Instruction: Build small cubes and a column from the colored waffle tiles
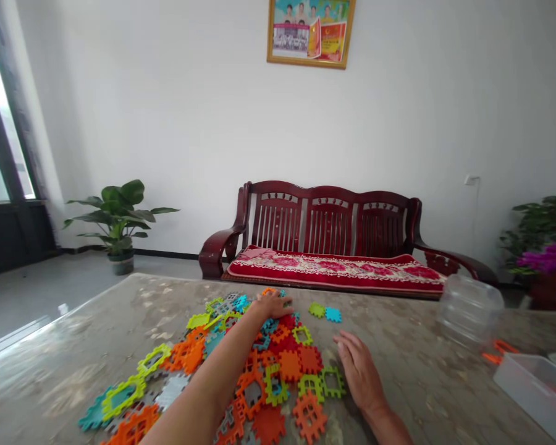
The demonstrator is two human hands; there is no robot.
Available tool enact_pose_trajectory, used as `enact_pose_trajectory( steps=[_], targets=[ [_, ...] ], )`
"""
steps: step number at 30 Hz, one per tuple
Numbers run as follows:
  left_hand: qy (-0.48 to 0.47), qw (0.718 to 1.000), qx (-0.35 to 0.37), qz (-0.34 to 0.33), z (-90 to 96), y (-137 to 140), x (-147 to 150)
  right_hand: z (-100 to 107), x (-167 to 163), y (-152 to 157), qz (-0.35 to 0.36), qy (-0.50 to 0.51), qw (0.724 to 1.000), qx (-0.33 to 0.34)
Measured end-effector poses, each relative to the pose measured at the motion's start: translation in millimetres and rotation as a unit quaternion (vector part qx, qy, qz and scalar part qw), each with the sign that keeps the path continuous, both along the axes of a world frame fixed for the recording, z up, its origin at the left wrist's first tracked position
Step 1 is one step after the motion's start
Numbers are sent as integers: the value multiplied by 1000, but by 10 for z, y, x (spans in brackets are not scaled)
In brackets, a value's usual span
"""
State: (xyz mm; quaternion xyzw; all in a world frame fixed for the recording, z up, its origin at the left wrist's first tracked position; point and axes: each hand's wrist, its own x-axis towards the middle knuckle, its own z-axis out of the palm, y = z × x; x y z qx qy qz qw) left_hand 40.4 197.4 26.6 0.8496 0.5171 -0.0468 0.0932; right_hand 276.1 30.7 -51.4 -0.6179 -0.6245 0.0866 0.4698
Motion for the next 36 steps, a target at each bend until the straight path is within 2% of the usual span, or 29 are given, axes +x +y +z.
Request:
enact_pose_trajectory(
  steps=[8, 19, 25, 28, 30, 33, 36],
  targets=[
    [9, 999, 41, 32, 26, -229, -417, -40, 43, 32, 8, 19, 1000, -9],
    [24, 994, 77, 79, -57, -445, -1159, -31, 53, 49, 11, 27, 999, -14],
    [31, 989, 93, 108, 29, -483, -1433, 34, 34, 24, -1, 57, 998, 1],
    [29, 985, 125, 118, 104, -428, -1286, 59, 44, 18, -17, 101, 994, 32],
    [18, 984, 144, 101, 135, -400, -999, 60, 66, 24, -36, 136, 989, 52],
    [-9, 988, 149, 33, 127, -421, -323, 44, 111, 39, -77, 184, 977, 72],
    [-58, 987, 116, -97, 72, -508, 443, 31, 145, 40, -111, 216, 967, 75]
  ],
)
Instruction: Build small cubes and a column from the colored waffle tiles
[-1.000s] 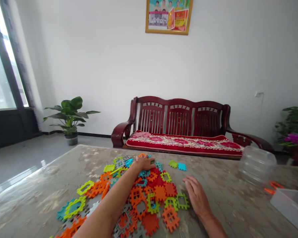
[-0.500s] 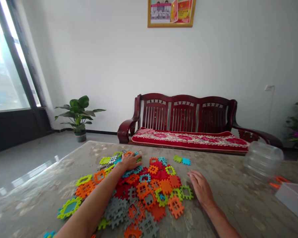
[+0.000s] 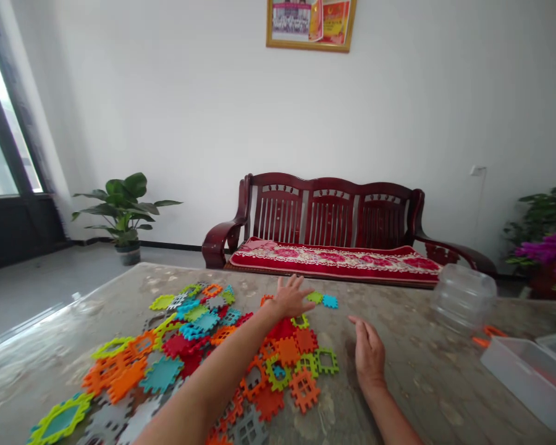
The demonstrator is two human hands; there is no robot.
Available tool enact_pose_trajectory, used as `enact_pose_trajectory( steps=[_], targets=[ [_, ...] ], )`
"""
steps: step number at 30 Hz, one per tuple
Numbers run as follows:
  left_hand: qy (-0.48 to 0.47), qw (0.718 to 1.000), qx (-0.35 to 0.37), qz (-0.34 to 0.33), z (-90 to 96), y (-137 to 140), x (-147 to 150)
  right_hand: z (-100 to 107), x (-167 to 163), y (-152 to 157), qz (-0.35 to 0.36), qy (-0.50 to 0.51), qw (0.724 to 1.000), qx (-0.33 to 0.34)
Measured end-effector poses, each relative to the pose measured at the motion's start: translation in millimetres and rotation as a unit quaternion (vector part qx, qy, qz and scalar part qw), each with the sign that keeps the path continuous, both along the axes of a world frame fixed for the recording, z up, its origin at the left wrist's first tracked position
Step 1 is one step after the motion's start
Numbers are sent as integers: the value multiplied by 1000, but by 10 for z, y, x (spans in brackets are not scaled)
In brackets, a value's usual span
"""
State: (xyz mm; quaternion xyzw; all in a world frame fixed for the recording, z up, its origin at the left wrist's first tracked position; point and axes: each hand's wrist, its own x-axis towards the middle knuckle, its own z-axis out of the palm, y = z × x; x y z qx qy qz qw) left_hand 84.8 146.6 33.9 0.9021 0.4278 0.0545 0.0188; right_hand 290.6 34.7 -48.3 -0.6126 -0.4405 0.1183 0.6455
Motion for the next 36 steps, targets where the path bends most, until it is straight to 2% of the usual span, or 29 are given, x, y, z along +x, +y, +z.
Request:
enact_pose_trajectory(
  steps=[2, 4, 6, 8, 12, 17, 23, 36],
  targets=[
    [0, 999, -13, -41, -47, -58, 420, -2, 9, -8, 0, 6, 1000, -4],
    [14, 998, -39, -56, -98, -88, 700, -2, 10, -14, 8, 7, 1000, -8],
    [35, 996, -67, -36, -154, -84, 823, -6, 10, -10, 14, 12, 1000, -15],
    [42, 996, -78, -6, -210, -57, 806, -16, 11, 5, 19, 18, 999, -21],
    [36, 996, -66, 49, -289, 13, 507, -50, 13, 47, 33, 16, 999, -31],
    [48, 988, -76, 126, -291, 46, 11, -111, 29, 73, 40, 29, 998, -44],
    [51, 983, -77, 162, -225, -28, -464, -190, 69, 97, 29, 27, 999, -35],
    [61, 974, -75, 203, -62, -268, -957, -233, 111, 107, 12, 29, 999, -18]
  ],
)
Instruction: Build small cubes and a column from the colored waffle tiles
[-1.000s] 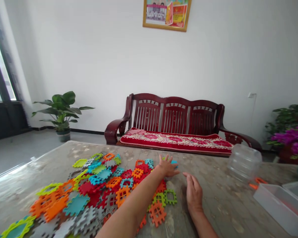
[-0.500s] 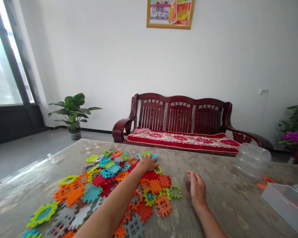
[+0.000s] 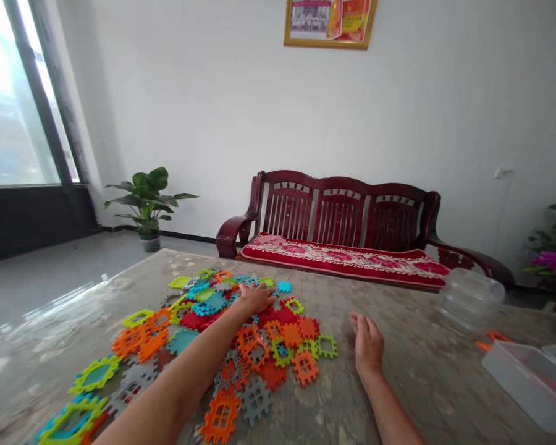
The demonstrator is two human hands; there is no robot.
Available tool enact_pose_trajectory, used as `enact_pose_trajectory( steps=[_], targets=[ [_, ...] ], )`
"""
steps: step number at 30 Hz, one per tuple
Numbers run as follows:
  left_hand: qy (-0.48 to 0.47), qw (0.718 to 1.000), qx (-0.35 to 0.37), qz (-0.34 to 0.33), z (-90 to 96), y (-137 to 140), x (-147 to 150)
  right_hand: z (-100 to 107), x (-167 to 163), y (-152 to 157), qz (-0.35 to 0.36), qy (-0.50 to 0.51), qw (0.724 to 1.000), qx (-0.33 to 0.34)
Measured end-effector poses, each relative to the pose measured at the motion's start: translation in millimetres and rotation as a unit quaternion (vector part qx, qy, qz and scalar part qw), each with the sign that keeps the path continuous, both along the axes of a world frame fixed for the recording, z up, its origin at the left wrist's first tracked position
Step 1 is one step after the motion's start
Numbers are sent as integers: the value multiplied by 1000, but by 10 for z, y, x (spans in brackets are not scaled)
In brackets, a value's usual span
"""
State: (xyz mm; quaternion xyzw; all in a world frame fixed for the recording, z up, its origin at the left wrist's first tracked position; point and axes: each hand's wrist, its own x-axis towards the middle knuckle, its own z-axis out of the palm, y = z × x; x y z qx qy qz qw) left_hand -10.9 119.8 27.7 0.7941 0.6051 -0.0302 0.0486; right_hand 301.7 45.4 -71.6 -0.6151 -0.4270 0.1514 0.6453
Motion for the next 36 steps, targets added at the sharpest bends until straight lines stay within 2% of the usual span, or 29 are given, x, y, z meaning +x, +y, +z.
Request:
enact_pose_trajectory(
  steps=[4, 6, 8, 9, 11, 13, 15, 17, 21, 25, 28, 30, 31, 33, 35, 36],
  targets=[
    [9, 1000, -12, 6, 110, -28, -37, 26, -24, 3, -3, -4, 1000, 2],
    [10, 1000, 4, -2, 153, -127, 112, 52, -44, 1, -2, -5, 1000, 1],
    [-4, 998, 38, -40, 143, -316, 391, 85, -63, -9, 3, -7, 1000, -6],
    [-31, 994, 73, -80, 112, -440, 562, 102, -69, -18, 7, -8, 1000, -9],
    [-70, 982, 88, -153, 3, -715, 903, 134, -77, -41, 14, -12, 1000, -14],
    [-85, 972, 70, -208, -139, -969, 1163, 154, -78, -65, 15, -15, 1000, -18],
    [-90, 971, 52, -217, -272, -1142, 1281, 157, -74, -80, 12, -18, 1000, -21],
    [-97, 971, 62, -211, -363, -1209, 1261, 146, -68, -83, 9, -21, 999, -23],
    [-92, 971, 90, -204, -392, -1127, 1021, 130, -56, -67, 9, -29, 999, -33],
    [-75, 974, 78, -202, -266, -1133, 774, 190, -73, -92, 10, -77, 997, -29],
    [-98, 972, 91, -192, -115, -1397, 510, 258, -164, -151, 80, -167, 983, 18],
    [-110, 974, 99, -171, -18, -1672, 228, 290, -285, -201, 155, -238, 958, 25],
    [-109, 978, 106, -142, 21, -1821, 52, 301, -361, -226, 189, -276, 942, 18],
    [-88, 988, 117, -43, 61, -2111, -348, 315, -530, -272, 242, -352, 904, 1],
    [-50, 986, 123, 101, 38, -2363, -769, 326, -695, -312, 276, -414, 867, -13],
    [-30, 976, 129, 172, 2, -2470, -969, 331, -769, -330, 289, -435, 852, -22]
  ],
)
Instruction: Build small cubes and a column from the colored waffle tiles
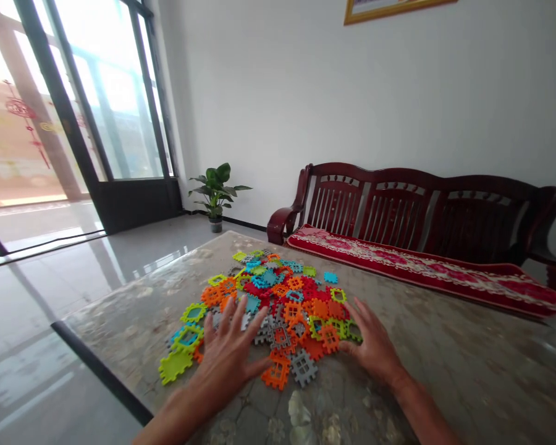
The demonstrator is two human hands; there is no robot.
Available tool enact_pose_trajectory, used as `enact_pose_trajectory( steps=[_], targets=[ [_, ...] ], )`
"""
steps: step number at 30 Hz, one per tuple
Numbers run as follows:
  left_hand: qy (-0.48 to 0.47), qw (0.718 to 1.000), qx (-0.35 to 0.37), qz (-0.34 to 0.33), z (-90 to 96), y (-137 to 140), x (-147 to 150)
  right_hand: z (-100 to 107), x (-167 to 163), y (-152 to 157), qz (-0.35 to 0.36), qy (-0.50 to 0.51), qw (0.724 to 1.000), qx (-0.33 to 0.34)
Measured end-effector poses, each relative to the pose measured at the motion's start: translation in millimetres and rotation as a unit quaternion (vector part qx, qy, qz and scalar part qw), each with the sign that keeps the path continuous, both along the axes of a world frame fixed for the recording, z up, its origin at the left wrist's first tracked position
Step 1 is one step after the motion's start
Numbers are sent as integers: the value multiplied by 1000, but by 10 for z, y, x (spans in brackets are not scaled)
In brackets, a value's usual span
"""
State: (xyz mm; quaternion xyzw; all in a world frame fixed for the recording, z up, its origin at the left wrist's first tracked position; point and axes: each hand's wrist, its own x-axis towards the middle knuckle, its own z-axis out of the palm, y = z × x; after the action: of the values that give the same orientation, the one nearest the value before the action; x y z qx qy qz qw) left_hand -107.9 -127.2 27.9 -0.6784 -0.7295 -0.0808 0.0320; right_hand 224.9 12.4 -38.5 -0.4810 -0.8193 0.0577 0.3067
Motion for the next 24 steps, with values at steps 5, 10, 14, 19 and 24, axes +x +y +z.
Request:
enact_pose_trajectory(
  steps=[5, 10, 14, 19, 24],
  targets=[
    [11, 976, -47, 213, -312, -352, -673, 22, -244, -91, 17, -76, 993, -84],
    [0, 977, -86, 193, -457, -350, -761, 61, -438, -146, 26, -115, 983, -139],
    [-2, 984, -61, 167, -401, -177, -776, 108, -610, -113, 28, -118, 982, -146],
    [13, 988, -39, 150, -383, 67, -1000, 138, -820, -42, 31, -121, 981, -147],
    [23, 992, -20, 125, -421, 270, -1275, 124, -1038, 5, 42, -115, 984, -127]
  ],
)
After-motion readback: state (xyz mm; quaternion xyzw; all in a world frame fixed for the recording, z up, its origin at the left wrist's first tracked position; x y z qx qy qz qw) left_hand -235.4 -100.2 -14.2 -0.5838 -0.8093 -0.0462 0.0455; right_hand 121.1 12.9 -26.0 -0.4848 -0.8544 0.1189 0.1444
